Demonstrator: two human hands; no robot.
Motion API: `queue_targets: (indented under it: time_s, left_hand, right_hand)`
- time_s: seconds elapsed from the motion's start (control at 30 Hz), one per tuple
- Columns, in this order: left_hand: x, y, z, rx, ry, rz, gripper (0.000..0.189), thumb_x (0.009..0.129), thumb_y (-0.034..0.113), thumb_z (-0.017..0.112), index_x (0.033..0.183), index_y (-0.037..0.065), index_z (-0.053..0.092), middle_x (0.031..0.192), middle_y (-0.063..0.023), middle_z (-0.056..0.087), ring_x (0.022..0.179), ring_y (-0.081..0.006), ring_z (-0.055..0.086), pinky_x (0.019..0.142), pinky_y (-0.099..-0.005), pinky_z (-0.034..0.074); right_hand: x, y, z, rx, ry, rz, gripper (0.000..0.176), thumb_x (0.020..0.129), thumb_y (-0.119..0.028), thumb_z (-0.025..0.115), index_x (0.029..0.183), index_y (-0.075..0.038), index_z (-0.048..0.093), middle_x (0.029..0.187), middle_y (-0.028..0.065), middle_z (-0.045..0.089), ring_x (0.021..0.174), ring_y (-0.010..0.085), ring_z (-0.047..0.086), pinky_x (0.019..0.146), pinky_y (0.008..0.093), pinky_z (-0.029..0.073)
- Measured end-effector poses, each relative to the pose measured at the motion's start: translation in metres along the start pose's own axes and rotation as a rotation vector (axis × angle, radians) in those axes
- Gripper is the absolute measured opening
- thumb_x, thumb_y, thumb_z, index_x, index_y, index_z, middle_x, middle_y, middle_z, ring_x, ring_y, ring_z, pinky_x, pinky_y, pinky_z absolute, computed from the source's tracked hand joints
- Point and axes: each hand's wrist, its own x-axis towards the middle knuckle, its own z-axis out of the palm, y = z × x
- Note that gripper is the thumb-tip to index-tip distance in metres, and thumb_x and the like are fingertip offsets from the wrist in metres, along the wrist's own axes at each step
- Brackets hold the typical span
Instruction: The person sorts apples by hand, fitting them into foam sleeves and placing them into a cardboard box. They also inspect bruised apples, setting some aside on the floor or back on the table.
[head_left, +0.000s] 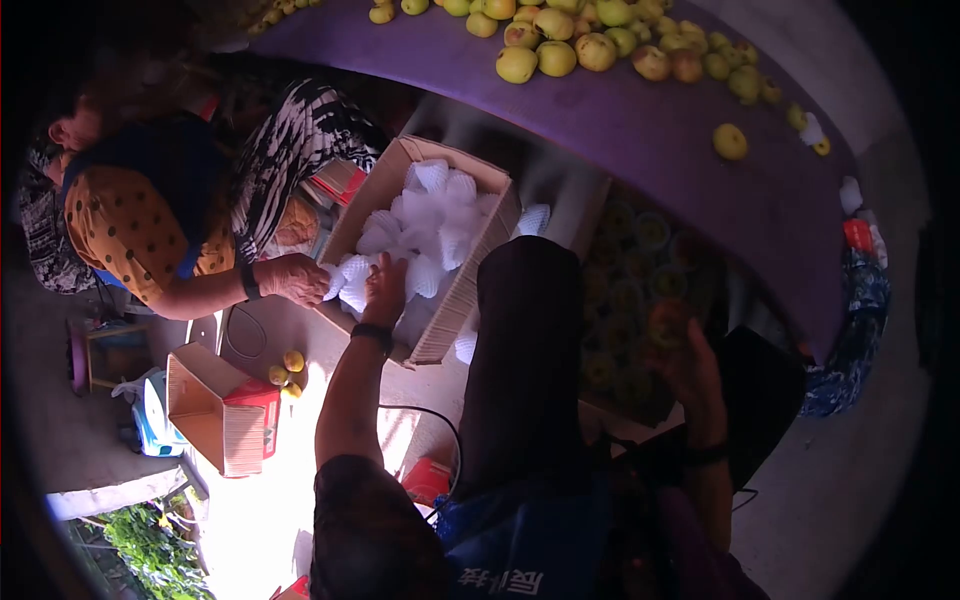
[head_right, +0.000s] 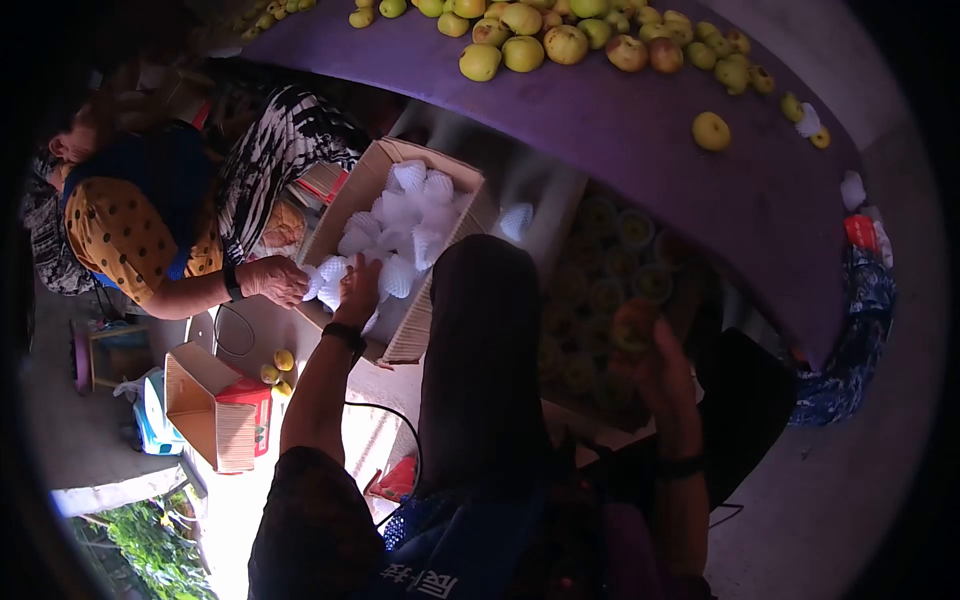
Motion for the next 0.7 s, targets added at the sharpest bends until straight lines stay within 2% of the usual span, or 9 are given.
queue_targets:
  time_s: [0.13, 0.37, 0.47, 0.53, 0.7]
  left_hand:
    - [-0.002, -0.003, -0.021, -0.031, 0.019, -0.152, 0.032, 0.079, 0.001, 0.055, 0.108, 0.013, 0.048, 0.116, -0.0184, 0.044, 0.097, -0.0415, 0.058, 0.074, -0.0458, 0.054]
    - [-0.018, -0.004, -0.065, -0.245, 0.113, -0.233, 0.041, 0.076, 0.002, 0.061, 0.114, 0.010, 0.047, 0.116, -0.0213, 0.043, 0.094, -0.0432, 0.058, 0.078, -0.0500, 0.051]
    - [-0.021, -0.006, -0.080, -0.249, 0.155, -0.243, 0.044, 0.074, 0.002, 0.064, 0.114, 0.010, 0.047, 0.115, -0.0218, 0.044, 0.095, -0.0437, 0.058, 0.077, -0.0501, 0.051]
    - [-0.022, -0.007, -0.090, -0.246, 0.177, -0.227, 0.046, 0.072, 0.003, 0.067, 0.114, 0.008, 0.047, 0.113, -0.0223, 0.045, 0.095, -0.0436, 0.059, 0.077, -0.0500, 0.051]
    - [-0.014, 0.006, -0.137, -0.178, 0.297, -0.028, 0.046, 0.069, 0.000, 0.067, 0.111, 0.006, 0.049, 0.110, -0.0225, 0.047, 0.093, -0.0426, 0.060, 0.073, -0.0488, 0.053]
  right_hand:
    - [-0.005, -0.008, 0.002, -0.004, -0.039, -0.011, 0.048, 0.096, -0.040, 0.045, 0.133, -0.010, 0.043, 0.117, 0.0071, 0.058, 0.095, 0.0204, 0.062, 0.078, 0.0392, 0.054]
    - [-0.014, -0.049, 0.025, 0.100, -0.156, -0.054, 0.048, 0.096, -0.041, 0.043, 0.131, -0.008, 0.043, 0.113, 0.0097, 0.059, 0.091, 0.0219, 0.062, 0.077, 0.0409, 0.053]
    - [-0.009, -0.074, 0.030, -0.027, -0.187, -0.113, 0.046, 0.096, -0.040, 0.044, 0.130, -0.008, 0.042, 0.111, 0.0104, 0.058, 0.089, 0.0230, 0.062, 0.077, 0.0421, 0.052]
    - [-0.002, -0.091, 0.031, -0.109, -0.217, -0.135, 0.046, 0.096, -0.039, 0.046, 0.129, -0.007, 0.042, 0.111, 0.0112, 0.058, 0.088, 0.0230, 0.062, 0.077, 0.0416, 0.053]
    - [0.008, -0.129, 0.050, -0.226, -0.314, -0.183, 0.047, 0.094, -0.037, 0.049, 0.128, -0.006, 0.043, 0.113, 0.0102, 0.057, 0.091, 0.0207, 0.061, 0.076, 0.0382, 0.053]
